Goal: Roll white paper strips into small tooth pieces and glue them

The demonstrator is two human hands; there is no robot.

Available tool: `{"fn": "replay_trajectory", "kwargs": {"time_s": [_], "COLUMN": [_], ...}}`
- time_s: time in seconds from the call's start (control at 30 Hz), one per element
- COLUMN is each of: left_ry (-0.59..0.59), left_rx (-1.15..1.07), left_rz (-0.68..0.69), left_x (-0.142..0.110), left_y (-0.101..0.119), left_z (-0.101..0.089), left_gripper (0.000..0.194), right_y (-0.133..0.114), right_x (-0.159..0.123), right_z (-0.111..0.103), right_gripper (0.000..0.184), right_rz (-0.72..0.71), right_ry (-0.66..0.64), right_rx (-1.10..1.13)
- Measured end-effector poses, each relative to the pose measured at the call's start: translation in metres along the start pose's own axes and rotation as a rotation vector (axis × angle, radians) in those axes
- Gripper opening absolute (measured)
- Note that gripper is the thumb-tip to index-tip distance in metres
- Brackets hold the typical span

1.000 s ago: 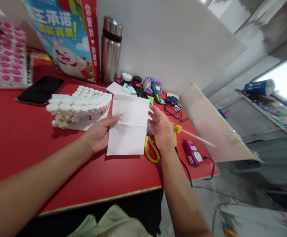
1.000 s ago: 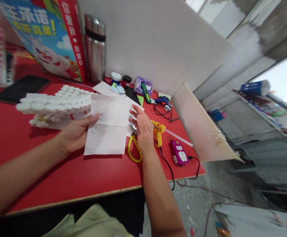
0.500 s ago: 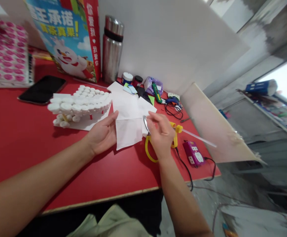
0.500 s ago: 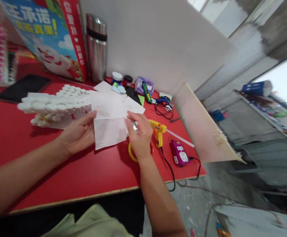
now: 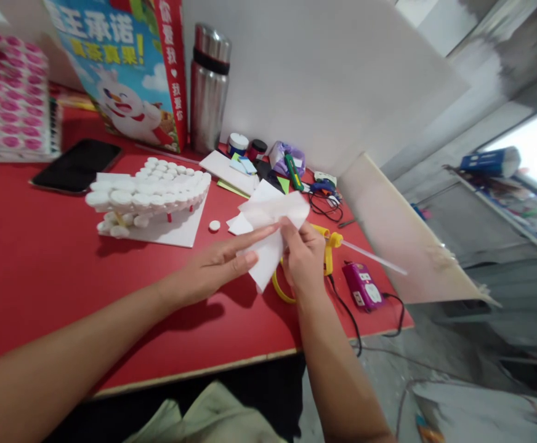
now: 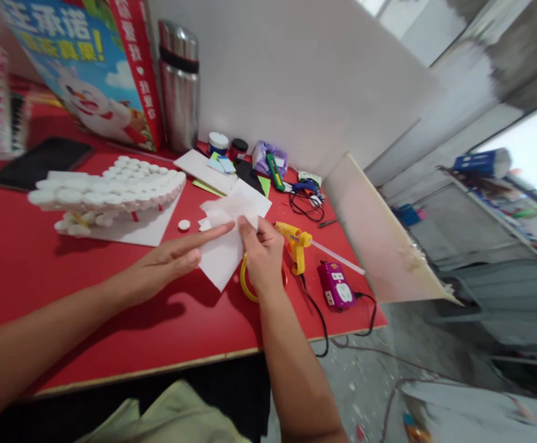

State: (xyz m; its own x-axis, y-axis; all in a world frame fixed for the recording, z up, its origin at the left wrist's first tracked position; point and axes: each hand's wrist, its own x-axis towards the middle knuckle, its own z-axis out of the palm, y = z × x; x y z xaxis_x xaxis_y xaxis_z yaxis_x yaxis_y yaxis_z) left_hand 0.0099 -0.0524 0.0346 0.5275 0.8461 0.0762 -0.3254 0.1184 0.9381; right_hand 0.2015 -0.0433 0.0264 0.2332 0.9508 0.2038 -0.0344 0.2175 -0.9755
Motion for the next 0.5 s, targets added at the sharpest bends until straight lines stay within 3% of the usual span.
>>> {"fn": "replay_trajectory", "kwargs": {"time_s": [0.07, 0.17, 0.33, 0.5], "left_ry": [0.082, 0.348, 0.305, 0.371], "left_rx": [0.058, 0.078, 0.072, 0.239], "left_rz": [0.014, 0.091, -0.017, 0.034], "left_x": [0.004, 0.013, 0.023, 0.022], "left_y": [0.000, -0.002, -0.007, -0.008], "left_z": [-0.008, -0.019, -0.024, -0.028], "left_gripper": [0.039, 0.038, 0.056, 0.029], "right_y": [-0.003, -0.008, -0.009, -0.007], "right_x": [0.006, 0.013, 0.013, 0.012], "right_z": [-0.003, -0.009, -0.011, -0.008], "right_gripper": [0.019, 0.020, 0.021, 0.036], "right_rz": [0.148, 0.354, 0.562, 0.660], "right_ry": [0.018, -0.043, -0.234, -0.360], "right_rx": [0.193, 0.363, 0.428, 0.420]}}
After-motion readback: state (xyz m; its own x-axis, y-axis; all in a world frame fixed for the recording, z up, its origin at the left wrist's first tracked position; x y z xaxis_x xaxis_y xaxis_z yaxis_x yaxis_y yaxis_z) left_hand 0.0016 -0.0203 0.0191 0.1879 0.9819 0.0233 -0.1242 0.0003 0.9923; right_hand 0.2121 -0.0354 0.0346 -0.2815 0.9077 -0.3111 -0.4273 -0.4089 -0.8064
